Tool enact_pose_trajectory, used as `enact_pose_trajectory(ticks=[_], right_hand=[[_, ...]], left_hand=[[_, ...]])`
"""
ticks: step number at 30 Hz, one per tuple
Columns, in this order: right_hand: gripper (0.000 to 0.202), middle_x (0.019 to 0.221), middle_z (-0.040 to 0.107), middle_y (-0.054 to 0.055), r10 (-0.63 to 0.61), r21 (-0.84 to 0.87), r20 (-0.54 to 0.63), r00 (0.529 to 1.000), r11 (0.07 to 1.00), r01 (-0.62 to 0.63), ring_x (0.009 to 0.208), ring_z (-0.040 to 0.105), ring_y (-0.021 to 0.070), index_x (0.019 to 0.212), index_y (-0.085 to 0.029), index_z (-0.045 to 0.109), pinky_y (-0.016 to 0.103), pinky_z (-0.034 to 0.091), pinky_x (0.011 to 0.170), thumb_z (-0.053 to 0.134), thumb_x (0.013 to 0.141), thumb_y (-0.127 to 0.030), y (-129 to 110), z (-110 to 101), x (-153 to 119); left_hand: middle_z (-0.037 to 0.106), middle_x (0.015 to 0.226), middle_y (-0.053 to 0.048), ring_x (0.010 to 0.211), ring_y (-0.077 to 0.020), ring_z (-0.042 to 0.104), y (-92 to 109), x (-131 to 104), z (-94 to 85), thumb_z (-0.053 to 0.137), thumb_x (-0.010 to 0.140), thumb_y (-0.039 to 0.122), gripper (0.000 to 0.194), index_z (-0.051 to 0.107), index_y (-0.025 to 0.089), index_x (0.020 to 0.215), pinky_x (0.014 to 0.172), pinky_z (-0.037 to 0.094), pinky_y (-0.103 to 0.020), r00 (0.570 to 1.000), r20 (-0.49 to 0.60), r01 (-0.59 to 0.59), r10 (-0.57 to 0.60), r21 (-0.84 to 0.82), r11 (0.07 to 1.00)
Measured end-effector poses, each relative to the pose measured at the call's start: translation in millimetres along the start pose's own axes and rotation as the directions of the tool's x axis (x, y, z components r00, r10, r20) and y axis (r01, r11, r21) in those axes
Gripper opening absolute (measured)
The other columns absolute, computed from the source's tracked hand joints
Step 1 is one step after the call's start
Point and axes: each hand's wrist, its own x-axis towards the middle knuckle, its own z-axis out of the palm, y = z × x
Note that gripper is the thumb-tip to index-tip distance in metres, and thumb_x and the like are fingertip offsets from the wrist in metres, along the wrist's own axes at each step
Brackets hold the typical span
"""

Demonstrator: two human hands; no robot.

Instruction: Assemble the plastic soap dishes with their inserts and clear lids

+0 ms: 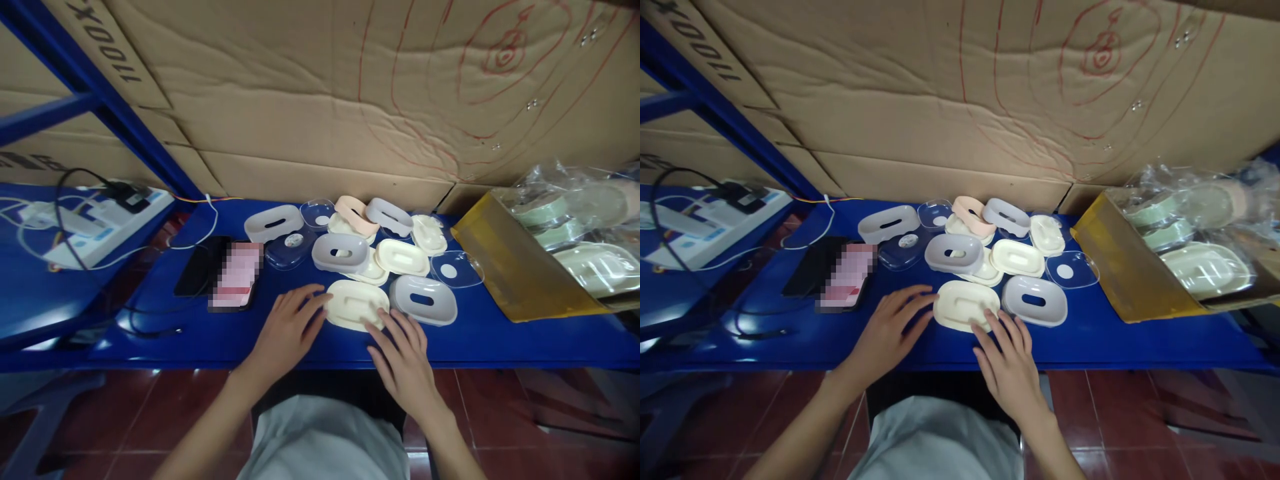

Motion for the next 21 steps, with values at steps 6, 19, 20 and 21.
enact_pose_trajectory(ticks=[6, 19, 20, 21], right_hand=[[0.036, 0.158, 0.06, 0.009, -0.019, 0.12, -0.077, 0.997, 0.992, 0.028, 0.15, 0.051, 0.0296, 0.143, -0.026, 0.064, 0.054, 0.04, 0.123, 0.058, 0.108, -0.021, 10.2, -2.6, -2.3], [0.049, 0.159, 0.061, 0.006, -0.099, 0.082, 0.093, 0.991, 0.992, 0.092, 0.149, 0.055, 0.0245, 0.158, -0.026, 0.052, 0.05, 0.041, 0.125, 0.056, 0.11, -0.023, 8.5, -10.5, -5.1], [0.05, 0.16, 0.06, 0.006, -0.111, 0.088, 0.103, 0.988, 0.991, 0.102, 0.15, 0.054, 0.0244, 0.16, -0.025, 0.05, 0.05, 0.041, 0.125, 0.055, 0.11, -0.023, 5.1, -10.0, -3.1], [0.051, 0.16, 0.059, 0.006, -0.12, 0.094, 0.113, 0.986, 0.99, 0.109, 0.151, 0.054, 0.0246, 0.161, -0.025, 0.048, 0.051, 0.042, 0.125, 0.054, 0.111, -0.024, 2.1, -9.3, -1.4]], left_hand=[[0.053, 0.163, -0.018, 0.146, -0.0374, 0.055, -29.2, 52.8, -5.4, 0.061, 0.105, 0.027, 0.049, 0.054, 0.019, 0.154, 0.113, 0.048, -0.053, 0.998, 0.051, -0.058, 0.048, 0.2, 0.978], [0.077, 0.118, -0.012, 0.108, -0.0313, 0.072, -21.9, 67.4, 3.7, 0.056, 0.105, 0.016, 0.024, 0.072, 0.017, 0.124, 0.099, 0.049, -0.05, 0.985, 0.062, -0.172, 0.162, 0.267, 0.948], [0.077, 0.116, -0.012, 0.107, -0.031, 0.072, -21.2, 65.5, 1.8, 0.056, 0.106, 0.017, 0.023, 0.072, 0.017, 0.123, 0.099, 0.049, -0.05, 0.986, 0.044, -0.169, 0.163, 0.26, 0.951], [0.077, 0.115, -0.011, 0.107, -0.0303, 0.072, -19.5, 63.2, -1.1, 0.055, 0.107, 0.017, 0.022, 0.072, 0.017, 0.122, 0.099, 0.049, -0.05, 0.986, 0.023, -0.165, 0.164, 0.243, 0.956]])
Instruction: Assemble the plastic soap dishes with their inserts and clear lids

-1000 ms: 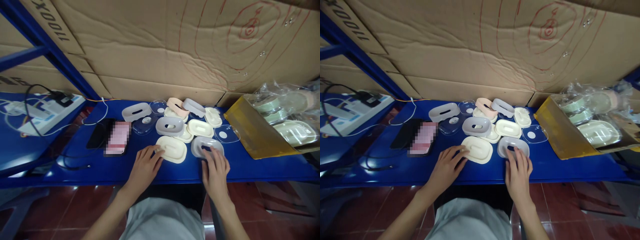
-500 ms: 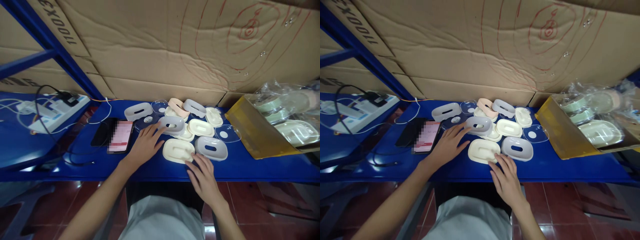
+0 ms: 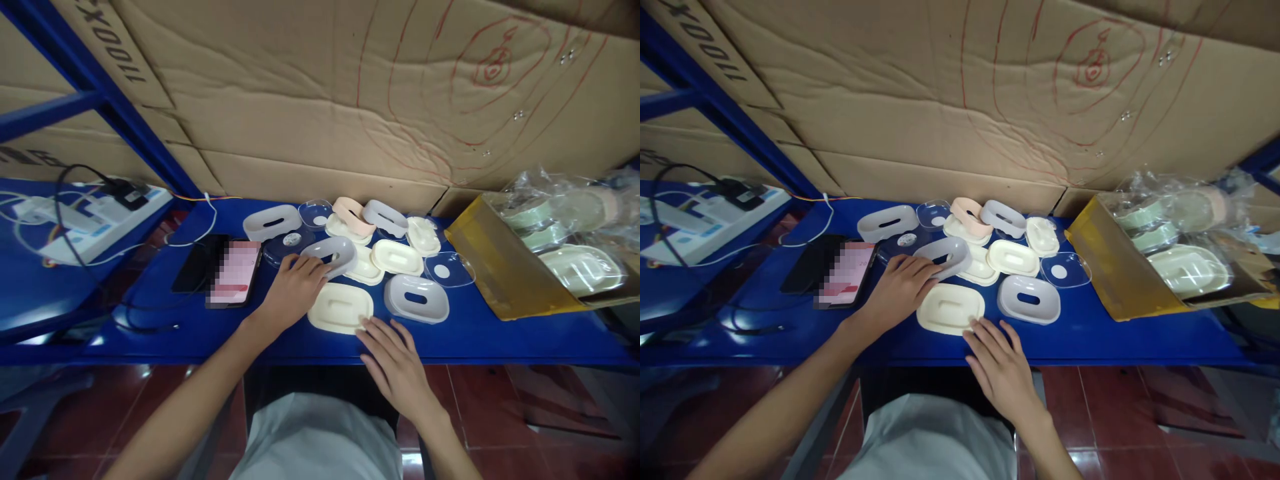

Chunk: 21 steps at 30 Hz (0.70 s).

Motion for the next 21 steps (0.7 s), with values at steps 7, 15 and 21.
enact_pose_trajectory(ticks=[7, 15, 21], right_hand=[[0.07, 0.172, 0.043, 0.014, 0.099, 0.132, -0.202, 0.974, 0.989, -0.073, 0.156, 0.048, 0.0296, 0.171, -0.026, 0.031, 0.052, 0.052, 0.119, 0.061, 0.107, -0.024, 1.6, 7.1, -7.1], [0.052, 0.17, 0.047, 0.009, 0.013, 0.046, -0.04, 0.999, 0.999, -0.011, 0.159, 0.043, 0.0303, 0.16, -0.026, 0.05, 0.057, 0.047, 0.124, 0.059, 0.109, -0.027, -1.8, 1.7, 21.7], [0.04, 0.167, 0.052, 0.009, -0.034, 0.093, -0.008, 0.999, 0.995, 0.035, 0.158, 0.044, 0.0247, 0.15, -0.021, 0.058, 0.05, 0.043, 0.129, 0.054, 0.111, -0.025, -2.3, 0.9, 43.8]], left_hand=[[0.073, 0.117, -0.01, 0.107, -0.0247, 0.068, 33.1, -43.4, -31.8, 0.054, 0.106, 0.008, 0.028, 0.065, 0.017, 0.129, 0.103, 0.048, -0.045, 0.989, -0.117, -0.113, 0.093, -0.179, 0.977], [0.069, 0.125, -0.011, 0.118, -0.0271, 0.066, 33.1, -72.2, -15.7, 0.057, 0.105, 0.009, 0.026, 0.066, 0.02, 0.128, 0.108, 0.052, -0.051, 0.994, -0.004, -0.105, 0.107, -0.239, 0.965], [0.057, 0.154, -0.017, 0.151, -0.0334, 0.05, 24.5, -72.3, -4.6, 0.059, 0.108, 0.024, 0.029, 0.062, 0.021, 0.137, 0.119, 0.052, -0.056, 0.998, 0.042, -0.023, 0.039, -0.319, 0.947]])
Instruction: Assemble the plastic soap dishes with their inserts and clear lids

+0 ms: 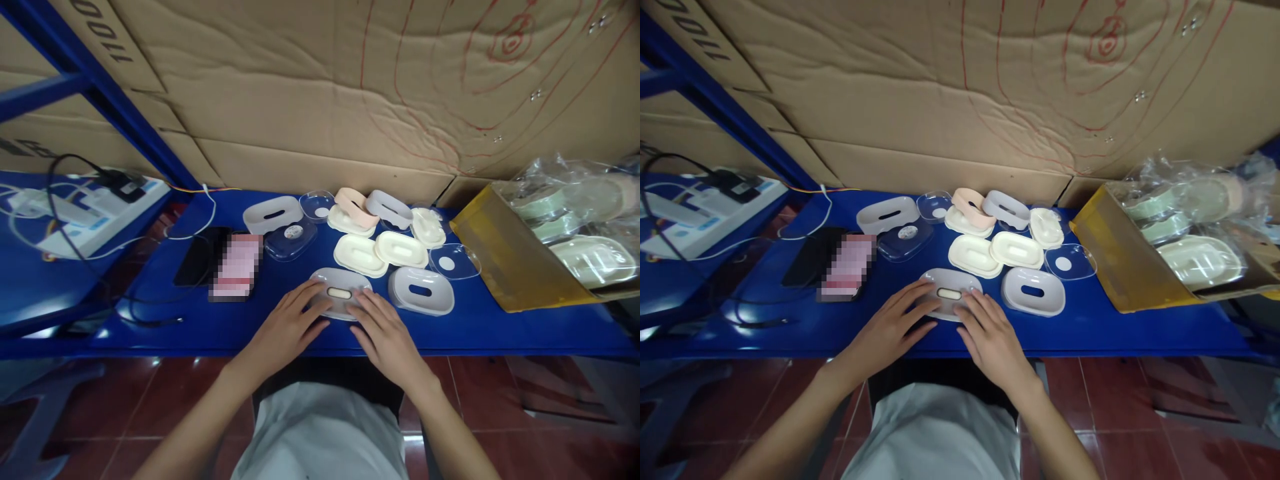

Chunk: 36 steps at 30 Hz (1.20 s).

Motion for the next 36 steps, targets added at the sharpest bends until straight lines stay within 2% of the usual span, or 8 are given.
enact_pose_trajectory(ticks=[2, 5, 8, 12, 18, 26, 33, 36], right_hand=[[0.042, 0.168, 0.05, 0.009, 0.024, 0.0, -0.034, 0.999, 1.0, -0.024, 0.158, 0.044, 0.0248, 0.152, -0.022, 0.056, 0.05, 0.041, 0.13, 0.055, 0.11, -0.026, 12.2, -8.9, -6.1], [0.048, 0.165, 0.054, 0.011, 0.191, -0.07, -0.147, 0.971, 0.977, -0.203, 0.157, 0.046, 0.0293, 0.157, -0.024, 0.052, 0.056, 0.039, 0.129, 0.058, 0.109, -0.029, 41.3, -27.6, -30.0], [0.044, 0.151, 0.068, 0.01, 0.27, -0.174, -0.195, 0.943, 0.936, -0.304, 0.143, 0.061, 0.0318, 0.152, -0.027, 0.058, 0.059, 0.039, 0.124, 0.06, 0.108, -0.03, 63.3, -40.9, -55.0], [0.038, 0.135, 0.077, 0.008, 0.231, -0.139, -0.245, 0.942, 0.953, -0.27, 0.122, 0.072, 0.028, 0.144, -0.029, 0.064, 0.049, 0.048, 0.109, 0.063, 0.107, -0.024, 51.6, -39.6, -56.3], [0.039, 0.138, 0.076, 0.007, 0.155, -0.101, -0.181, 0.971, 0.979, -0.175, 0.124, 0.071, 0.026, 0.146, -0.027, 0.062, 0.046, 0.046, 0.107, 0.062, 0.108, -0.021, 24.1, -30.1, -28.7], [0.043, 0.144, 0.072, 0.005, 0.16, -0.156, -0.134, 0.978, 0.971, -0.18, 0.131, 0.069, 0.0253, 0.149, -0.03, 0.062, 0.05, 0.044, 0.116, 0.058, 0.108, -0.017, 44.6, -34.3, -48.6], [0.046, 0.144, 0.072, 0.004, 0.154, -0.071, -0.035, 0.987, 0.985, -0.156, 0.135, 0.068, 0.0261, 0.152, -0.034, 0.06, 0.057, 0.043, 0.123, 0.055, 0.109, -0.02, 41.6, -43.5, -55.2], [0.045, 0.152, 0.067, 0.005, 0.212, 0.04, -0.082, 0.974, 0.977, -0.209, 0.143, 0.062, 0.0271, 0.155, -0.034, 0.058, 0.056, 0.045, 0.125, 0.054, 0.11, -0.028, 61.5, -55.0, -60.9]], left_hand=[[0.059, 0.152, -0.016, 0.149, -0.0322, 0.052, 0.1, -0.9, 0.3, 0.058, 0.109, 0.022, 0.026, 0.064, 0.022, 0.134, 0.119, 0.052, -0.056, 1.0, 0.018, 0.017, -0.017, -0.002, 1.0], [0.055, 0.156, -0.016, 0.147, -0.0339, 0.053, 3.3, -4.5, -0.5, 0.06, 0.108, 0.021, 0.025, 0.065, 0.023, 0.132, 0.116, 0.054, -0.059, 0.998, 0.004, 0.058, -0.058, 0.001, 0.998], [0.044, 0.164, -0.017, 0.156, -0.0374, 0.043, 9.6, -9.6, -0.5, 0.063, 0.106, 0.021, 0.025, 0.066, 0.024, 0.131, 0.119, 0.051, -0.061, 0.994, -0.036, 0.099, -0.1, -0.036, 0.994], [0.048, 0.162, -0.015, 0.151, -0.0352, 0.048, 21.9, -12.7, 0.2, 0.068, 0.104, 0.024, 0.031, 0.065, 0.024, 0.135, 0.119, 0.052, -0.056, 0.991, -0.028, 0.127, -0.129, -0.065, 0.99], [0.057, 0.155, -0.016, 0.139, -0.0369, 0.058, 27.2, -16.8, -3.1, 0.072, 0.102, 0.032, 0.043, 0.06, 0.024, 0.142, 0.108, 0.057, -0.057, 0.989, 0.0, 0.146, -0.146, 0.033, 0.989], [0.056, 0.156, -0.018, 0.137, -0.0376, 0.062, 13.4, -35.8, -7.4, 0.067, 0.105, 0.031, 0.029, 0.062, 0.024, 0.133, 0.104, 0.06, -0.056, 0.971, -0.12, 0.222, -0.209, 0.11, 0.969], [0.055, 0.157, -0.02, 0.135, -0.0395, 0.064, 11.0, -30.9, -6.6, 0.064, 0.107, 0.036, 0.031, 0.061, 0.023, 0.135, 0.101, 0.06, -0.057, 0.95, -0.146, 0.296, -0.275, 0.157, 0.942], [0.056, 0.156, -0.02, 0.135, -0.0394, 0.064, 9.8, -26.0, -7.3, 0.065, 0.106, 0.036, 0.031, 0.062, 0.023, 0.134, 0.103, 0.058, -0.058, 0.957, -0.131, 0.278, -0.259, 0.16, 0.947]])
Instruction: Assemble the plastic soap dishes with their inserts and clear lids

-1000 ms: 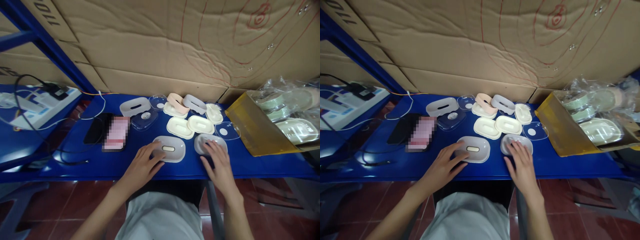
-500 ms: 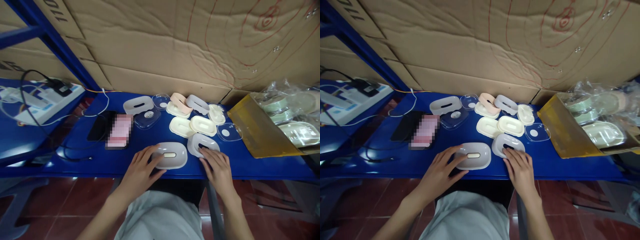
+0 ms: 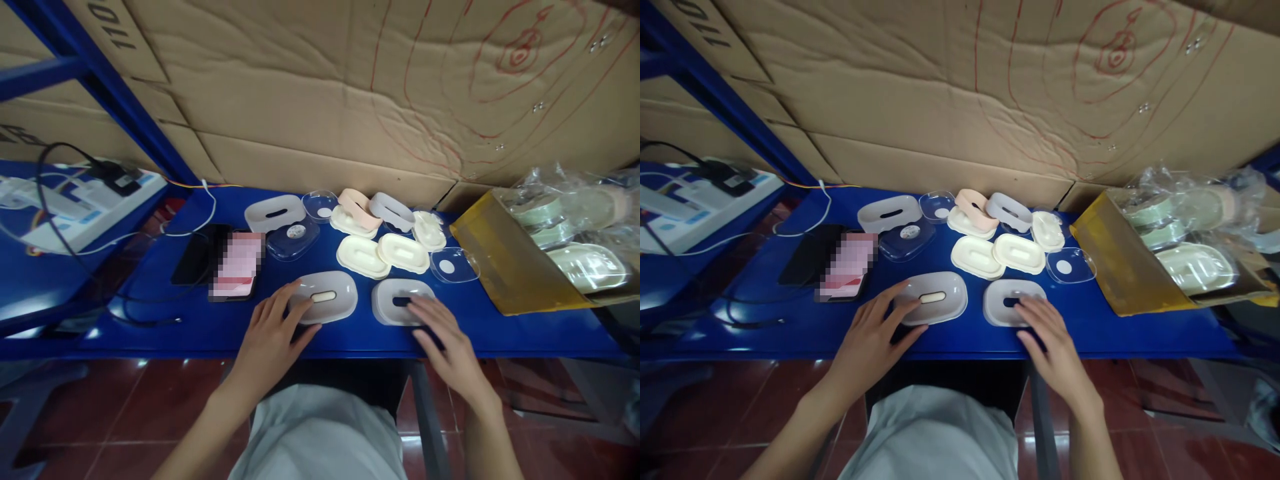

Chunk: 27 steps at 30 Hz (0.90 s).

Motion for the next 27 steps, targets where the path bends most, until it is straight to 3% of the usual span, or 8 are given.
enact_pose_trajectory(ticks=[4, 7, 9, 11, 14, 21, 27], right_hand=[[0.046, 0.158, 0.061, 0.012, 0.136, -0.069, -0.238, 0.962, 0.985, -0.156, 0.152, 0.053, 0.0299, 0.156, -0.026, 0.057, 0.057, 0.042, 0.127, 0.047, 0.111, -0.032, 67.2, -16.3, 9.4], [0.044, 0.151, 0.066, 0.018, 0.122, -0.219, -0.187, 0.975, 0.962, -0.163, 0.148, 0.056, 0.0349, 0.148, -0.018, 0.063, 0.063, 0.04, 0.123, 0.048, 0.111, -0.036, 111.2, -17.8, 15.0], [0.038, 0.139, 0.074, 0.014, 0.108, -0.28, -0.142, 0.984, 0.949, -0.145, 0.133, 0.067, 0.0328, 0.138, -0.021, 0.071, 0.06, 0.043, 0.118, 0.049, 0.11, -0.036, 120.9, -14.9, 13.1], [0.031, 0.129, 0.079, 0.01, 0.086, -0.306, -0.138, 0.987, 0.944, -0.125, 0.118, 0.073, 0.0285, 0.128, -0.025, 0.075, 0.054, 0.045, 0.112, 0.052, 0.11, -0.034, 115.1, -11.4, 6.7], [0.027, 0.123, 0.08, 0.008, 0.065, -0.299, -0.145, 0.987, 0.948, -0.106, 0.111, 0.073, 0.0261, 0.123, -0.027, 0.076, 0.049, 0.043, 0.109, 0.054, 0.109, -0.032, 91.4, -8.0, -7.4], [0.026, 0.123, 0.08, 0.005, 0.071, -0.296, -0.149, 0.986, 0.948, -0.113, 0.111, 0.073, 0.0247, 0.127, -0.029, 0.073, 0.048, 0.039, 0.109, 0.053, 0.11, -0.026, 55.9, -8.9, -36.3], [0.036, 0.127, 0.079, 0.007, 0.103, -0.333, -0.163, 0.981, 0.93, -0.153, 0.118, 0.073, 0.0266, 0.136, -0.028, 0.069, 0.054, 0.036, 0.118, 0.048, 0.108, -0.019, 57.9, -17.0, -37.5]], left_hand=[[0.056, 0.155, -0.022, 0.142, -0.0418, 0.058, 10.4, 7.8, -1.5, 0.066, 0.105, 0.03, 0.03, 0.063, 0.021, 0.134, 0.111, 0.05, -0.063, 0.999, -0.04, -0.017, 0.018, 0.03, 0.999], [0.058, 0.154, -0.02, 0.145, -0.0398, 0.056, 27.1, 13.9, -0.4, 0.065, 0.104, 0.024, 0.032, 0.064, 0.022, 0.136, 0.117, 0.044, -0.064, 0.994, -0.073, -0.084, 0.084, 0.007, 0.996], [0.061, 0.152, -0.018, 0.142, -0.0374, 0.059, 37.7, 18.6, 1.2, 0.065, 0.104, 0.023, 0.031, 0.066, 0.023, 0.135, 0.119, 0.042, -0.063, 0.988, -0.063, -0.143, 0.141, -0.023, 0.989], [0.064, 0.15, -0.017, 0.14, -0.0367, 0.061, 45.5, 24.1, 2.1, 0.064, 0.105, 0.024, 0.03, 0.067, 0.022, 0.134, 0.119, 0.042, -0.063, 0.985, -0.058, -0.166, 0.165, -0.018, 0.986], [0.065, 0.149, -0.018, 0.14, -0.0366, 0.061, 55.5, 32.8, 1.6, 0.062, 0.106, 0.024, 0.028, 0.068, 0.021, 0.133, 0.121, 0.04, -0.065, 0.977, -0.049, -0.205, 0.206, 0.024, 0.978], [0.053, 0.163, -0.016, 0.15, -0.0345, 0.051, 91.4, 50.5, 18.8, 0.068, 0.104, 0.033, 0.039, 0.062, 0.022, 0.141, 0.125, 0.036, -0.068, 0.881, 0.213, -0.426, 0.423, -0.033, 0.904], [0.071, 0.139, -0.011, 0.141, -0.0294, 0.058, 92.7, 46.4, 33.1, 0.06, 0.106, 0.02, 0.025, 0.066, 0.024, 0.131, 0.13, 0.026, -0.069, 0.904, 0.192, -0.383, 0.383, -0.039, 0.923]])
